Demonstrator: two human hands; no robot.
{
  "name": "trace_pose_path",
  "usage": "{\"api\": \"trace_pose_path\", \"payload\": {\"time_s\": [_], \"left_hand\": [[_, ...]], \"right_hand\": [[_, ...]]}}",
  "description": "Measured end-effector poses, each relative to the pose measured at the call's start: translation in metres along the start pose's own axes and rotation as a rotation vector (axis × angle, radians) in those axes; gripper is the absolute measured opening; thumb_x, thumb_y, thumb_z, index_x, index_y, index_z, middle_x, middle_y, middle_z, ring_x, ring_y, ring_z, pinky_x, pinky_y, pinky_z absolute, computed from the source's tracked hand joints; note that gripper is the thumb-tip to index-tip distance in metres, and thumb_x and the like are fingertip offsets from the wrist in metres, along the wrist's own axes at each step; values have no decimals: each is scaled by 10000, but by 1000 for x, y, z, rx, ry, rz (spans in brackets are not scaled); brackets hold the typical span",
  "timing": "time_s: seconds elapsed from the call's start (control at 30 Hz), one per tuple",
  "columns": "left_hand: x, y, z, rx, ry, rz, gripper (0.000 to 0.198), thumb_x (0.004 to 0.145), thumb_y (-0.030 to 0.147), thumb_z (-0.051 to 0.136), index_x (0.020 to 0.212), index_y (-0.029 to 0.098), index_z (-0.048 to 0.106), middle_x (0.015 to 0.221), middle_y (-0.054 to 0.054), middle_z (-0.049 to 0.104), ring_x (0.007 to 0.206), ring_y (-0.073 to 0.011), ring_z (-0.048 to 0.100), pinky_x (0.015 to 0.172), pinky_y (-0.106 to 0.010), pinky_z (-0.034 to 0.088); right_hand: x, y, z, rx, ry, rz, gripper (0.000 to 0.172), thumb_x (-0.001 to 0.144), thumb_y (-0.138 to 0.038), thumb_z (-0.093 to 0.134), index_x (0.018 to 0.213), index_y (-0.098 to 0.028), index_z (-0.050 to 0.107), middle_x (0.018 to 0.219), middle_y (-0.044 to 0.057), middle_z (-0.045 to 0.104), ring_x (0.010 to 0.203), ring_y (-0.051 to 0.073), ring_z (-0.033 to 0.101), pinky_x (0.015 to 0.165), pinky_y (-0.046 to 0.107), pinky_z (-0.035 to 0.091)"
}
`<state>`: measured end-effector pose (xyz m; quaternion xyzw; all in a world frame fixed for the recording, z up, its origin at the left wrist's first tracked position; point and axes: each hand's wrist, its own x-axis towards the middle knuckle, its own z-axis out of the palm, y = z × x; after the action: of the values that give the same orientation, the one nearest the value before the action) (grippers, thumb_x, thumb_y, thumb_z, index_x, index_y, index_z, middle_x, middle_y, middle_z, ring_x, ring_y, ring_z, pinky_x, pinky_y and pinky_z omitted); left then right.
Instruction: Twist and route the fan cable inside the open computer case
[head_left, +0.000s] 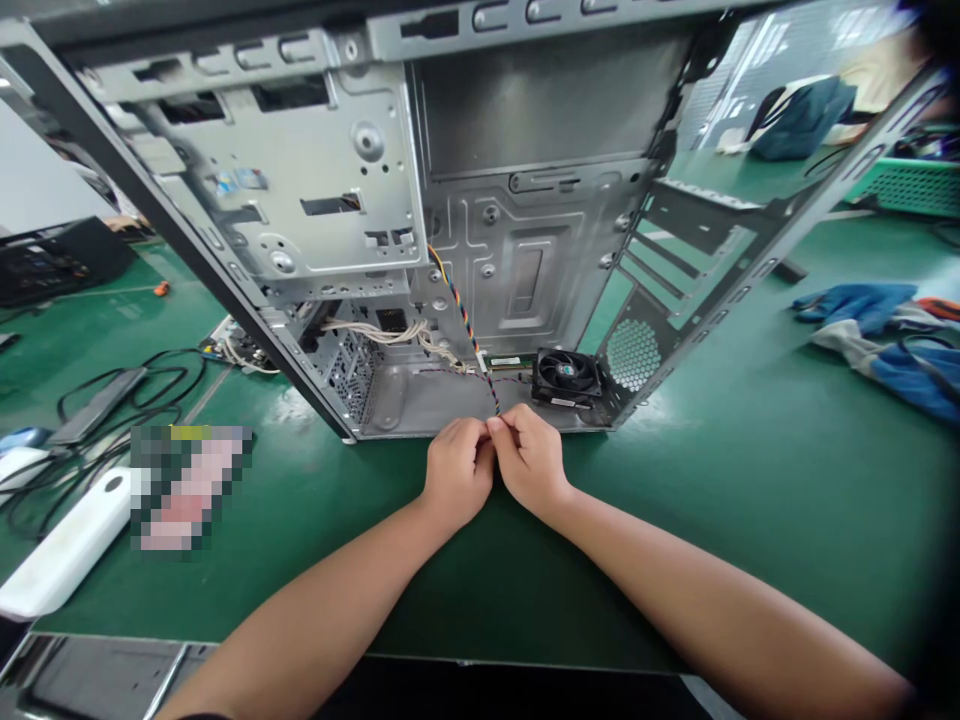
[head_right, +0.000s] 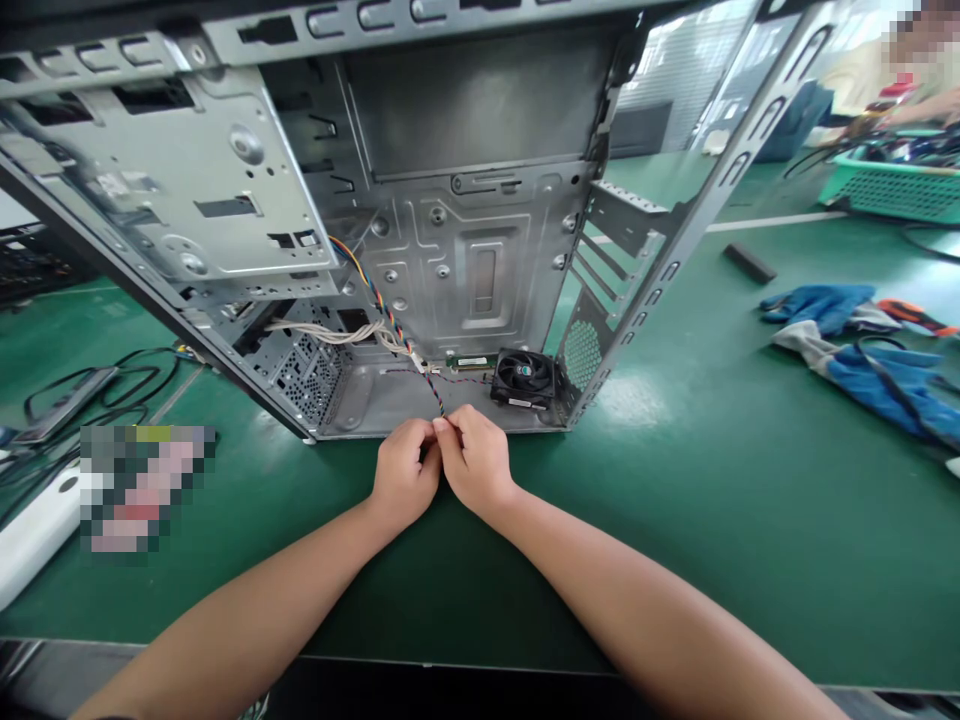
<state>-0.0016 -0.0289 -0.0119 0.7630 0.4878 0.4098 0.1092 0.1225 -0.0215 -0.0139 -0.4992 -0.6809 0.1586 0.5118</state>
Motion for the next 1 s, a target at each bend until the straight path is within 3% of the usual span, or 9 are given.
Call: {"api": "trace_pose_path", "payload": {"time_s": [0.47,0.77,1.0], "left_hand": [[0,8,-4,-88,11,18,160,890,216,533,733,186,521,672,-2,590,623,-129,532,602,-256,404],[1,13,-8,-158,39,44,167,854,208,601,703,183,534,642,13,602,605,-115,544,613,-244,424],[0,14,-10,-194,23,-11,144,837,190,608,704,180,553,648,15,610,614,-115,555,626,-244,431]], "right_hand": [[1,-6,-14,54,-16,-23,240,914,-253,486,678,-212,468,604,-25,497,547,113,471,541,257,366],[2,-15,-20,137,-12,140,224,878,-307,550,686,-207,496,554,-55,446,501,95,400,495,237,337],[1,-17,-21,121,-14,132,265,890,-289,530,645,-205,473,553,-49,457,506,95,413,496,239,334]]}}
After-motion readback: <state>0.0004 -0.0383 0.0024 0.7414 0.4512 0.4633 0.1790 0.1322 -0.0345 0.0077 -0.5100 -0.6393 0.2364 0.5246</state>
